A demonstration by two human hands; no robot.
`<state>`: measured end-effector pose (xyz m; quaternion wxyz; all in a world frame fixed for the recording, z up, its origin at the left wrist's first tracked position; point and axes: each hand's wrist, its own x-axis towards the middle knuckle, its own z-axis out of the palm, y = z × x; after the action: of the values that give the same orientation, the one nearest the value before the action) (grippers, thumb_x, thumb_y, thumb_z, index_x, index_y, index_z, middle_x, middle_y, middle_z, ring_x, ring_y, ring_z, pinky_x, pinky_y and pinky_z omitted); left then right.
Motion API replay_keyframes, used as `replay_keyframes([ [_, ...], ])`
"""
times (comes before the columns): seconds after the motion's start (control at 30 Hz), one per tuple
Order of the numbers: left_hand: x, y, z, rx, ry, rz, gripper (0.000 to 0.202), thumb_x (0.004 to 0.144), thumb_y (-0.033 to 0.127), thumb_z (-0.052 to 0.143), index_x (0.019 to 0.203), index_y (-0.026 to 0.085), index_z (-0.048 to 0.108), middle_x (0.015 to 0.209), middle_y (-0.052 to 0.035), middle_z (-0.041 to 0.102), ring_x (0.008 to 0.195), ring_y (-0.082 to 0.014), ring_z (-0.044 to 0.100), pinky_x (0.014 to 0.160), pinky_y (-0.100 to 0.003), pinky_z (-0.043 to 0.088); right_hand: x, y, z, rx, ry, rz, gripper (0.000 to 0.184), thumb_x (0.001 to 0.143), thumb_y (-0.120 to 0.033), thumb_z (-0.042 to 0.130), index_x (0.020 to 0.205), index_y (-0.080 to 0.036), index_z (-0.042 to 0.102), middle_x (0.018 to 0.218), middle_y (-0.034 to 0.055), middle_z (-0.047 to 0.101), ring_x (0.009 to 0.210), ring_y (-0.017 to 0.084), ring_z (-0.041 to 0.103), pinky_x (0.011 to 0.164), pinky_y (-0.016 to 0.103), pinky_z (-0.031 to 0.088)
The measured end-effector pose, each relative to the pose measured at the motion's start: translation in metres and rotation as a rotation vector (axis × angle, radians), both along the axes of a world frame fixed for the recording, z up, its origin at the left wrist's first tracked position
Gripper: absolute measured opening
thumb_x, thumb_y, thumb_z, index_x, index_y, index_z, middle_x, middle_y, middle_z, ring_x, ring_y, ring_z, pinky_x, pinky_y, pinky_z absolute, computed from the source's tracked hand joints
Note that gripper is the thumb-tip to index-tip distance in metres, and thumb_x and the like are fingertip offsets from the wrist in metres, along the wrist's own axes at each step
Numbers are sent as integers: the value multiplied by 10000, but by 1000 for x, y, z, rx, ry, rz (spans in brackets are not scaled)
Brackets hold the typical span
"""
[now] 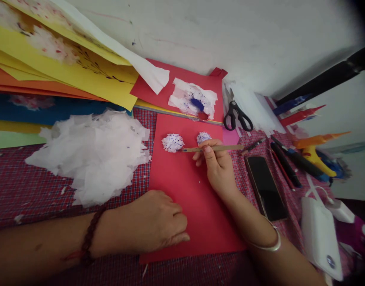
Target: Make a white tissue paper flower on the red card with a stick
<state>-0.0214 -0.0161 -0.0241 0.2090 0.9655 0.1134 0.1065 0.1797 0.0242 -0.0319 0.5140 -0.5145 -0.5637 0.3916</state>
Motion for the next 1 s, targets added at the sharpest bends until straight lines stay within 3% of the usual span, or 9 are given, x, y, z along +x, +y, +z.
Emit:
replay_keyframes([
  [0.5,-1,0,-1,-11,-9,9,266,963,354,550,748,198,537,683,15,641,569,-163,550,535,-343,359,6,2,-10,-4,226,-35,157,957,-368,518,915,-225,568,612,-49,586,553,114,566,549,256,485],
  [1.0,-1,0,0,-11,-13,15,267,954,353,570,742,196,534,682,14,642,573,-152,541,540,-320,350,1,-1,1,-19,26,-1,126,954,-335,530,940,-217,574,668,-36,621,559,103,571,564,252,485],
])
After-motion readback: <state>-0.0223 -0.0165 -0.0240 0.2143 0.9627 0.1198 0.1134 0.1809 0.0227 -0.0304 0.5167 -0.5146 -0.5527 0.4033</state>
